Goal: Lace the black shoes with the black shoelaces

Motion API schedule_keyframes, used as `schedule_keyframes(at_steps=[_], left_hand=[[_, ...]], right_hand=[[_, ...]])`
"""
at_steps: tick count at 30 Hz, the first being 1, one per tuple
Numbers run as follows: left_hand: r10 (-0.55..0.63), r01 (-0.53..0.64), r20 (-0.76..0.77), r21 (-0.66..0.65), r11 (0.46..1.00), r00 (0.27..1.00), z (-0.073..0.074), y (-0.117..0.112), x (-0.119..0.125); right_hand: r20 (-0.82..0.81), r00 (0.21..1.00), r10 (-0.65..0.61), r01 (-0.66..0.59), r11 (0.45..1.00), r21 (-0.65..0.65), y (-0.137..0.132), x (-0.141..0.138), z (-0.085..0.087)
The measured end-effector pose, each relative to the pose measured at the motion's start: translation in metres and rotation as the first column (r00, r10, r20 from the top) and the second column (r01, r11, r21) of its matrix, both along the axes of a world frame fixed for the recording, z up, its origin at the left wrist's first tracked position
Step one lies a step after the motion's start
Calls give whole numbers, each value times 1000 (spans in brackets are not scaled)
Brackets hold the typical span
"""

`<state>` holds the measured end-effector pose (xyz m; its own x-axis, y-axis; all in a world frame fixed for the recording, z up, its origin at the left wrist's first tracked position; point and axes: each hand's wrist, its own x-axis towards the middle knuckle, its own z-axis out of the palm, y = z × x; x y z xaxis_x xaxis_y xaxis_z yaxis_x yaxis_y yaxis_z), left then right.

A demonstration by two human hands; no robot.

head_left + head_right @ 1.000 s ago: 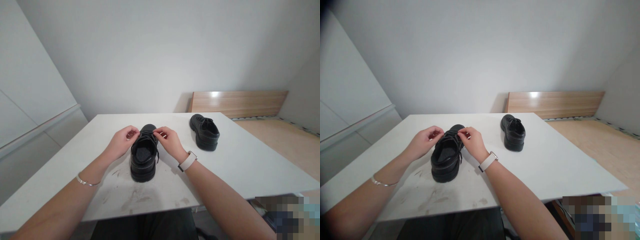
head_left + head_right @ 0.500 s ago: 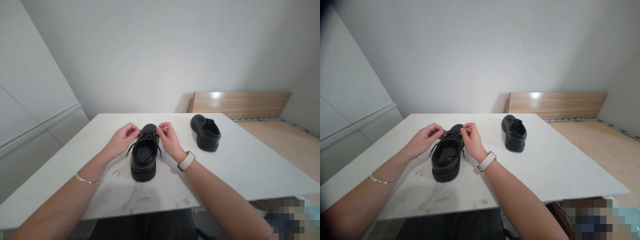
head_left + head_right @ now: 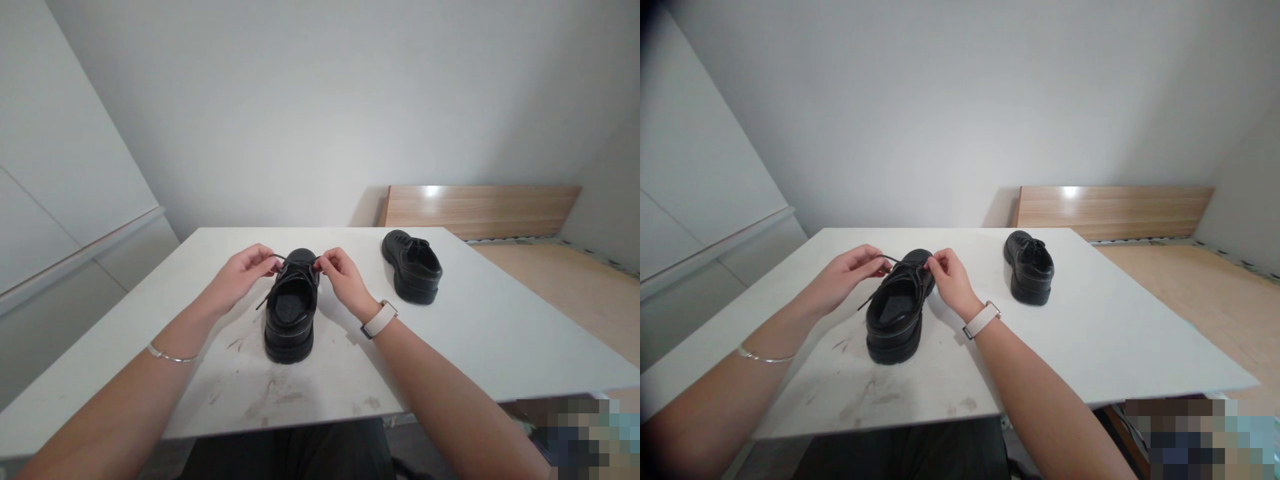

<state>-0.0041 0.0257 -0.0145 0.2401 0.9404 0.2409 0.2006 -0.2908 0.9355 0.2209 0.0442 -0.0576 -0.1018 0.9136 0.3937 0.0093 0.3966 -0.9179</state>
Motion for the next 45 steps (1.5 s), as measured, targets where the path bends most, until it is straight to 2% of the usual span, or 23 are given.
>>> schedule_keyframes(at_steps=[3,5,8,10,13,15,21,27,30,34,36,38,39,41,43,45], left_hand=[[9,-3,193,-26,1000,981,-1,0,0],[12,-8,211,-18,1000,977,-2,2,-2],[73,-78,121,41,996,990,-1,2,-5],[160,-162,25,116,980,987,1,0,-6],[316,-285,-91,254,924,944,7,-3,-6],[346,-308,-102,273,911,933,8,-4,-6],[162,-167,88,54,984,983,7,-5,-5],[61,-51,288,-43,998,956,9,-7,0],[9,23,350,-89,996,937,9,-8,1],[-101,141,324,-104,985,941,8,-10,-1],[-175,186,227,-28,982,958,8,-11,-2],[-193,185,86,89,979,977,6,-11,-1],[-155,150,22,142,978,988,5,-10,0],[-5,15,-50,202,979,999,0,-7,2],[134,-117,-76,195,974,988,-6,-2,5],[171,-153,-115,150,977,979,-11,2,7]], right_hand=[[-116,993,-10,7,1000,-28,-1,0,4],[-178,984,-11,1,999,-53,-3,1,9],[-287,958,13,-32,997,-65,-7,2,15],[-335,942,30,-55,996,-64,-9,3,18],[-330,943,31,-61,995,-83,-12,2,22],[-328,944,41,-77,992,-99,-14,2,25],[-377,903,206,-262,959,-104,-26,3,37],[-504,816,284,-354,934,-47,-32,4,46],[-517,789,331,-402,915,-27,-33,7,48],[-453,825,338,-375,927,10,-37,11,51],[-336,890,309,-325,946,8,-38,12,49],[-159,966,203,-203,979,14,-36,11,44],[-68,989,132,-130,991,30,-34,11,40],[77,997,19,-26,996,87,-27,9,31],[190,981,-44,18,991,135,-17,7,20],[260,963,-74,38,989,142,-8,7,10]])
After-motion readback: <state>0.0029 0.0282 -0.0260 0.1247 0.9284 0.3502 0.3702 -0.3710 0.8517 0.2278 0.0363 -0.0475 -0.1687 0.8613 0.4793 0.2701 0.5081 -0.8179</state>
